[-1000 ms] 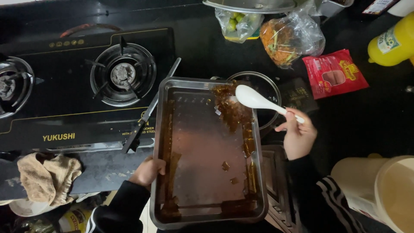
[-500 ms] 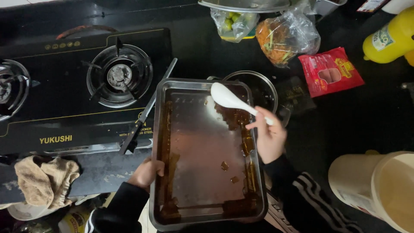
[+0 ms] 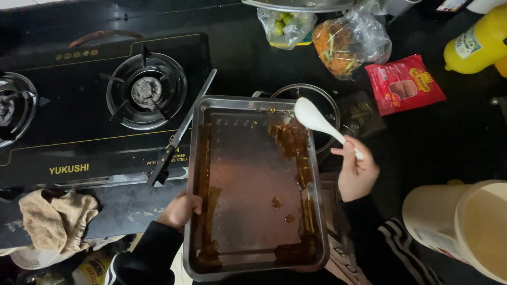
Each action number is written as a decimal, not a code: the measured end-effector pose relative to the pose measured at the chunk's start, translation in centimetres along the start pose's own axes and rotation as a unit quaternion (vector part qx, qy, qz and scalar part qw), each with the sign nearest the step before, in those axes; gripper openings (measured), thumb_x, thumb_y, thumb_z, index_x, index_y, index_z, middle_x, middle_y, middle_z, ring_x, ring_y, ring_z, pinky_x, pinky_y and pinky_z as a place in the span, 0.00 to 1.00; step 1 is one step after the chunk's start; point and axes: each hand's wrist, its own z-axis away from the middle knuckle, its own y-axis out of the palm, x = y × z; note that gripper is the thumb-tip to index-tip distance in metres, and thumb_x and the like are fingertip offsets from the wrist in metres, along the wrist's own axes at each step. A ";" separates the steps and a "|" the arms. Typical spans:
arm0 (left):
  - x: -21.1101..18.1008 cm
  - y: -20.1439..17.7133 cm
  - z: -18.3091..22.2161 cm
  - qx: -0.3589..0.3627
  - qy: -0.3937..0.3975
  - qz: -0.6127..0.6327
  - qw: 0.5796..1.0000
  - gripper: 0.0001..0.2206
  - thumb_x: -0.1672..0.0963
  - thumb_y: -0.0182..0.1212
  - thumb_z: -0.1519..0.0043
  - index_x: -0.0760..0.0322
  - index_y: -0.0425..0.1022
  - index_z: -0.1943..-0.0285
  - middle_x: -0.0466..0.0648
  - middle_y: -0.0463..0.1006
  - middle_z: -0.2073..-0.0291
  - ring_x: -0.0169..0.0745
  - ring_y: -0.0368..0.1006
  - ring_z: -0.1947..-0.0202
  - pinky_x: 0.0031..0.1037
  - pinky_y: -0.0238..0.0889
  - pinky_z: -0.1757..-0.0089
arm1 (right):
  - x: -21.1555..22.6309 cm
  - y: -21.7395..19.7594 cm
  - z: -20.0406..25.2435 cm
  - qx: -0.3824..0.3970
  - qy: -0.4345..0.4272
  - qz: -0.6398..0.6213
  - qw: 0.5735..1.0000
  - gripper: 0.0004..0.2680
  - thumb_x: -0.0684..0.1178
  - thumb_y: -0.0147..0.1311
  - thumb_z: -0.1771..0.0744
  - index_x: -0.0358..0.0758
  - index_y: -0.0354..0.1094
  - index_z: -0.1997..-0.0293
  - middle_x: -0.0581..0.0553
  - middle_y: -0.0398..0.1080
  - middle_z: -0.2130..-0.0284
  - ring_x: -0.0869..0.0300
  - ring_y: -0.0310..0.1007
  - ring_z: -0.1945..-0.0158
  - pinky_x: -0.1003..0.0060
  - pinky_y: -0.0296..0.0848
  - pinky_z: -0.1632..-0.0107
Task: Scooping jelly from a metal tray into a pot using a spoon.
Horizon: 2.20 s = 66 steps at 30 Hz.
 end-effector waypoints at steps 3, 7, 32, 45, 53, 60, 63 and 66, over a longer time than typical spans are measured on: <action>-0.9 -0.1 1.1 0.008 0.001 -0.002 1.000 0.23 0.56 0.60 0.61 0.78 0.82 0.57 0.68 0.79 0.59 0.59 0.72 0.47 0.42 0.62 0.41 | -0.6 -1.0 -0.4 -0.029 0.014 -0.020 0.999 0.07 0.37 0.51 0.26 0.31 0.75 0.43 0.29 0.79 0.63 0.48 0.83 0.61 0.69 0.73 0.61; 2.2 -0.2 -2.7 -0.012 -0.012 -0.021 1.000 0.24 0.55 0.63 0.61 0.75 0.82 0.55 0.67 0.81 0.57 0.59 0.73 0.46 0.42 0.63 0.41 | 1.5 -2.1 -0.7 -0.025 0.040 -0.027 0.999 0.07 0.40 0.50 0.25 0.29 0.75 0.45 0.27 0.78 0.62 0.46 0.83 0.62 0.70 0.74 0.62; 1.3 -0.7 -3.5 -0.048 0.002 -0.037 0.998 0.17 0.56 0.61 0.65 0.73 0.86 0.71 0.65 0.81 0.65 0.58 0.75 0.54 0.38 0.65 0.48 | 1.5 -0.4 -0.9 -0.055 0.094 -0.061 0.992 0.06 0.40 0.51 0.26 0.33 0.74 0.44 0.27 0.78 0.61 0.47 0.83 0.61 0.71 0.74 0.64; -7.1 1.2 7.9 0.063 0.012 0.344 0.937 0.17 0.55 0.67 0.48 0.70 0.86 0.53 0.56 0.79 0.62 0.48 0.73 0.60 0.40 0.68 0.50 | 10.4 10.0 0.5 0.052 0.435 -0.277 0.855 0.11 0.46 0.58 0.30 0.29 0.72 0.46 0.15 0.75 0.56 0.33 0.80 0.49 0.41 0.79 0.43; -4.1 -0.4 3.5 0.142 -0.014 0.507 0.850 0.31 0.45 0.64 0.34 0.69 0.73 0.29 0.59 0.76 0.36 0.46 0.73 0.39 0.41 0.62 0.37 | 13.9 8.5 2.4 0.145 0.472 -0.202 0.846 0.12 0.45 0.56 0.30 0.24 0.71 0.45 0.16 0.75 0.56 0.33 0.81 0.52 0.40 0.79 0.46; 2.1 1.3 -7.0 0.159 0.063 0.604 0.778 0.32 0.48 0.46 0.30 0.63 0.50 0.17 0.44 0.51 0.18 0.31 0.45 0.20 0.24 0.36 0.27 | 15.5 3.1 4.8 0.222 0.549 -0.127 0.796 0.13 0.43 0.47 0.29 0.18 0.70 0.45 0.14 0.77 0.57 0.33 0.82 0.52 0.50 0.80 0.46; 0.9 0.8 -4.4 0.105 0.163 0.351 0.916 0.37 0.44 0.45 0.32 0.62 0.43 0.17 0.43 0.43 0.17 0.33 0.38 0.18 0.29 0.31 0.26 | 14.9 1.6 5.4 0.255 0.573 -0.111 0.771 0.13 0.42 0.48 0.29 0.19 0.72 0.45 0.12 0.78 0.59 0.32 0.82 0.54 0.46 0.80 0.48; -6.7 -0.6 6.8 0.156 0.118 0.336 0.921 0.37 0.40 0.42 0.37 0.61 0.64 0.22 0.54 0.68 0.25 0.47 0.65 0.27 0.34 0.58 0.33 | 15.1 0.7 6.0 0.274 0.578 -0.108 0.761 0.13 0.41 0.49 0.30 0.15 0.72 0.46 0.10 0.78 0.59 0.30 0.82 0.56 0.46 0.81 0.51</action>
